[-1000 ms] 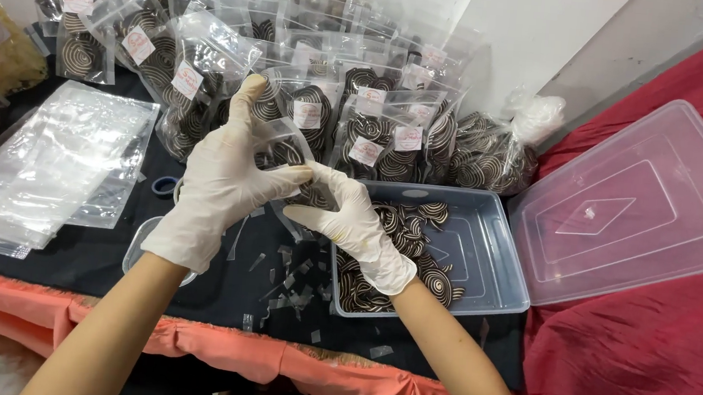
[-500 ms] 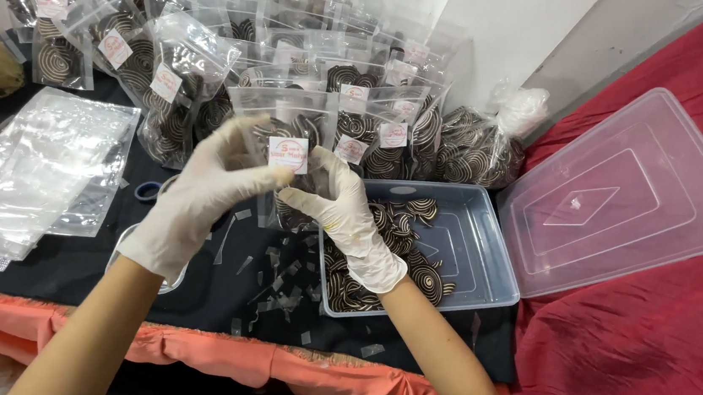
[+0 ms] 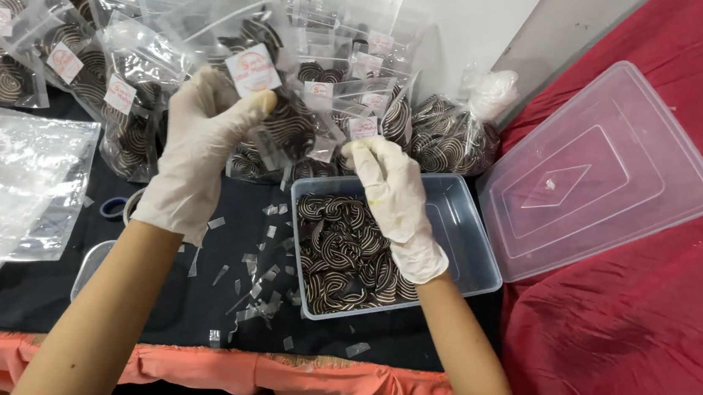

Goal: Packing individual spiral-shaped pastries into small plastic bags for retail sale.

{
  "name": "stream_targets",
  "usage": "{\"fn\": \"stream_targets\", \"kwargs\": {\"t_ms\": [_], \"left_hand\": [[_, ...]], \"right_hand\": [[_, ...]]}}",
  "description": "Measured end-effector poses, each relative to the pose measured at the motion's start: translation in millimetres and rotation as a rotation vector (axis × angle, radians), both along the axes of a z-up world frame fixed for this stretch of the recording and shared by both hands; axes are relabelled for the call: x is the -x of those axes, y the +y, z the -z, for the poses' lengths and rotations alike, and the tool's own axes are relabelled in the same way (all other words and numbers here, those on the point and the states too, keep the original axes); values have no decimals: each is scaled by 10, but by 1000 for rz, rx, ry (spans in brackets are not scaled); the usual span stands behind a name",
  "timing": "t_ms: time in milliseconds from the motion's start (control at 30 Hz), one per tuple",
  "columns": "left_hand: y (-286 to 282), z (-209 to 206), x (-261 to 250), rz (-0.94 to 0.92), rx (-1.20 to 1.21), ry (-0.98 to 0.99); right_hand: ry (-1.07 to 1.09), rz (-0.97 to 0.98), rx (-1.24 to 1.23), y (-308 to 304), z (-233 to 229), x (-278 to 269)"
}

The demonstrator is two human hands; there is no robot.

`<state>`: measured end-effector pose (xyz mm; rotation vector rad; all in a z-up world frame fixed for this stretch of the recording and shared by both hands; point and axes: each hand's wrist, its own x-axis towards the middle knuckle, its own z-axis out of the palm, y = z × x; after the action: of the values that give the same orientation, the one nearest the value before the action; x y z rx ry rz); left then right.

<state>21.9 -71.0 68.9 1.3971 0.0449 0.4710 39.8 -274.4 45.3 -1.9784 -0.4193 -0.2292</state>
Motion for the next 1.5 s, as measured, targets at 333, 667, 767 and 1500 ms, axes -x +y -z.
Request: {"fn": "stream_targets", "kwargs": {"t_ms": [333,667,767,1500], "left_hand": [[-691,254,-475,82,15,53],[-755,583,-653,-126,-679,-205],[-714,705,-649,-190,-882,-298],[-415,719,-201,-136,-1103,-482]], "right_hand": [[8,-32,968,-528,463,-372],[-109,67,498,-727,874,-521],[-195,31,442,-767,904,-539],[36,146,77,-467,702,-624]]}}
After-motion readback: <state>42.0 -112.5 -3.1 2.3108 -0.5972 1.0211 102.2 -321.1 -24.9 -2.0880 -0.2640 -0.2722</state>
